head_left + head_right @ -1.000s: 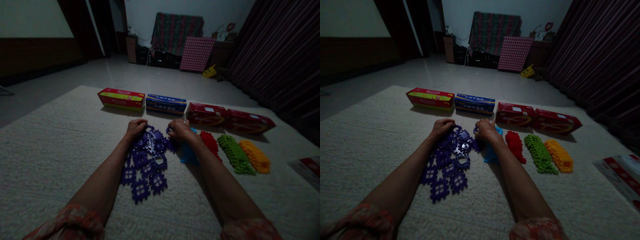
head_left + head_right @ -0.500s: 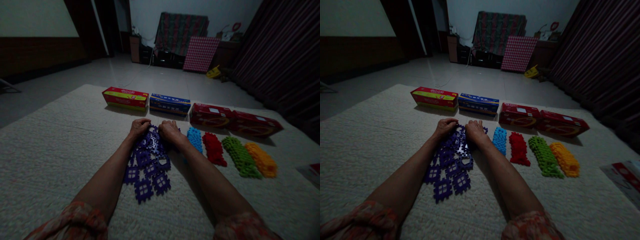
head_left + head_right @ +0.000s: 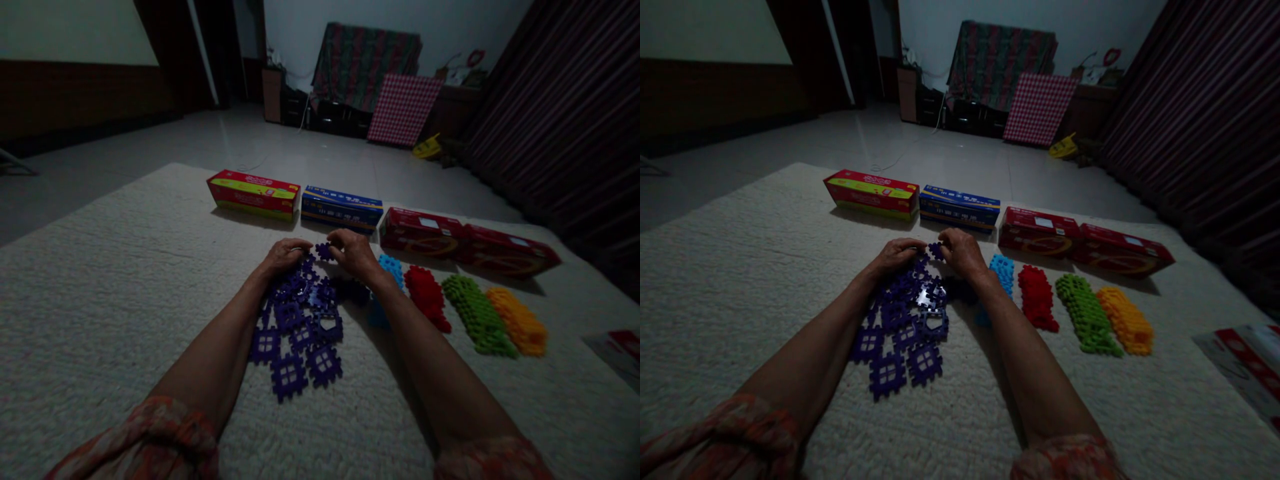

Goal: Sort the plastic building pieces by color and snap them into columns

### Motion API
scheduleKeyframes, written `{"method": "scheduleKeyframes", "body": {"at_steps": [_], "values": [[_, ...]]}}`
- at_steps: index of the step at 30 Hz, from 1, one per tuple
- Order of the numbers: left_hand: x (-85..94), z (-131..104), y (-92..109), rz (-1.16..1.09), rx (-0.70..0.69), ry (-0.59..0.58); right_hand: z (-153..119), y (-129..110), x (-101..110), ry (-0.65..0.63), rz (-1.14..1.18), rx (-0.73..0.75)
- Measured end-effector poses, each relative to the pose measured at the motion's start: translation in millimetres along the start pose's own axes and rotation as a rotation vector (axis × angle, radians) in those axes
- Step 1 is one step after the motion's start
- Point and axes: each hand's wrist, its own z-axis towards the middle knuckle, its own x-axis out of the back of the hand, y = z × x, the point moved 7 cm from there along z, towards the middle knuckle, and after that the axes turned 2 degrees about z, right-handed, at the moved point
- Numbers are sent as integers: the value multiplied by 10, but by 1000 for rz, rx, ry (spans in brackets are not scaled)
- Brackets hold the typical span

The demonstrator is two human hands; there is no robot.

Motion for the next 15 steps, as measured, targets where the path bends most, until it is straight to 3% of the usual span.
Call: {"method": "scheduleKeyframes", "body": {"at_steps": [4,11,15], "values": [[0,2,-20,-26,27,19,-120,-54,-61,-17,-69,32],[0,11,-32,-42,52,39,-319,-87,-50,-299,-87,82],[0,5,-36,-40,70,45,-332,-34,53,-322,-62,49]]}}
